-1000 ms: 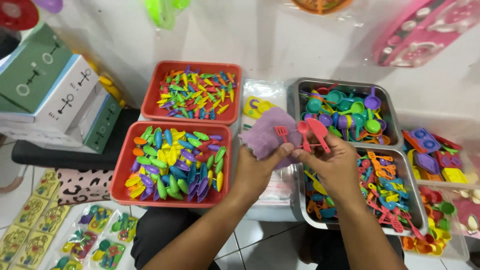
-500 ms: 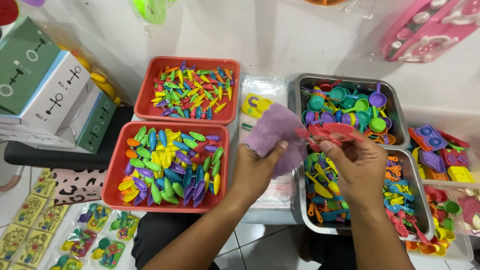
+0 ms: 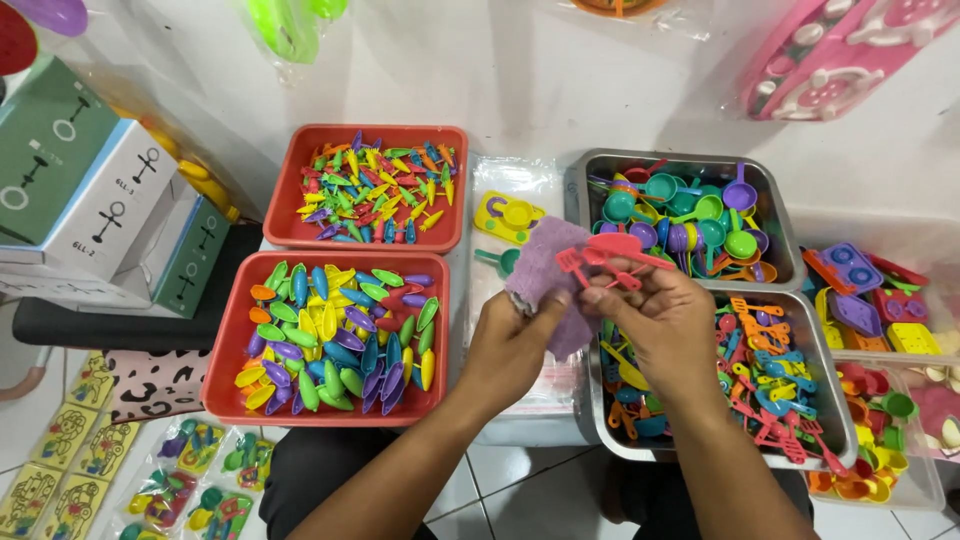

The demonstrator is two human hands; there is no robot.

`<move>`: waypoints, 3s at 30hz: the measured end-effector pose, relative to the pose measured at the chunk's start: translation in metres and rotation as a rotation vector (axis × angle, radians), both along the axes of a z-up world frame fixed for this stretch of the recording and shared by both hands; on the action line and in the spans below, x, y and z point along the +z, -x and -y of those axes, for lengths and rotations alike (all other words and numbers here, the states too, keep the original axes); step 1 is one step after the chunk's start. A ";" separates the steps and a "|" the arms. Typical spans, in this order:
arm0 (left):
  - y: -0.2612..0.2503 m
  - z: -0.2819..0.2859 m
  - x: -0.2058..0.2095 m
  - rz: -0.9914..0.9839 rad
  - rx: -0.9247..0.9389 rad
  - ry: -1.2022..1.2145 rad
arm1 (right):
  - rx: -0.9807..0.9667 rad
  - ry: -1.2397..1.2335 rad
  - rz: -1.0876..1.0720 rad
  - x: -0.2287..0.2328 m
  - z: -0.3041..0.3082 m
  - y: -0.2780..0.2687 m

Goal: Cleaning small plastic toy components with a cloth and sorting them into trays.

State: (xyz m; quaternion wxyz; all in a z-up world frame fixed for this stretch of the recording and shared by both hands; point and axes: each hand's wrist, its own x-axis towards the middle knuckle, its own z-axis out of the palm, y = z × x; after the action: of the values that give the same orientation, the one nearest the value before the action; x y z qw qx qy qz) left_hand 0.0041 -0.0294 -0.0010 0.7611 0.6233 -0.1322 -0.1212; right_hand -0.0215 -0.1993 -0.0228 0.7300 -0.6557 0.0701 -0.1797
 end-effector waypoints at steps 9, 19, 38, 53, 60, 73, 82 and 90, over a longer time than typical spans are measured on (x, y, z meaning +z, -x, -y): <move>-0.002 0.006 -0.035 -0.034 -0.377 0.522 | -0.120 0.051 0.047 0.003 0.005 0.005; -0.007 0.011 -0.024 -0.027 0.192 0.116 | 0.067 -0.031 0.052 -0.004 -0.005 0.005; -0.010 0.010 -0.012 -0.097 0.212 0.149 | 0.132 -0.002 -0.035 -0.021 0.016 0.004; -0.003 0.017 -0.022 -0.078 0.112 0.179 | -0.005 0.038 -0.044 -0.007 0.009 0.010; -0.011 0.012 -0.027 -0.061 0.185 0.225 | 0.064 0.064 -0.045 -0.013 0.008 0.007; -0.003 0.013 -0.008 -0.103 0.139 0.161 | 0.011 0.133 -0.050 -0.007 -0.004 0.004; -0.005 0.014 -0.021 -0.184 0.070 0.352 | 0.000 0.152 0.036 0.001 -0.004 0.006; -0.008 0.015 -0.025 -0.073 0.173 0.157 | -0.035 0.158 0.013 -0.013 0.001 0.004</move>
State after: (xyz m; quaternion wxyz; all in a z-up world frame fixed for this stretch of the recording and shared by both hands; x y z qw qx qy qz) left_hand 0.0124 -0.0448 -0.0264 0.8195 0.5661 -0.0592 -0.0671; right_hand -0.0253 -0.2008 -0.0358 0.6732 -0.7087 0.0626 -0.2016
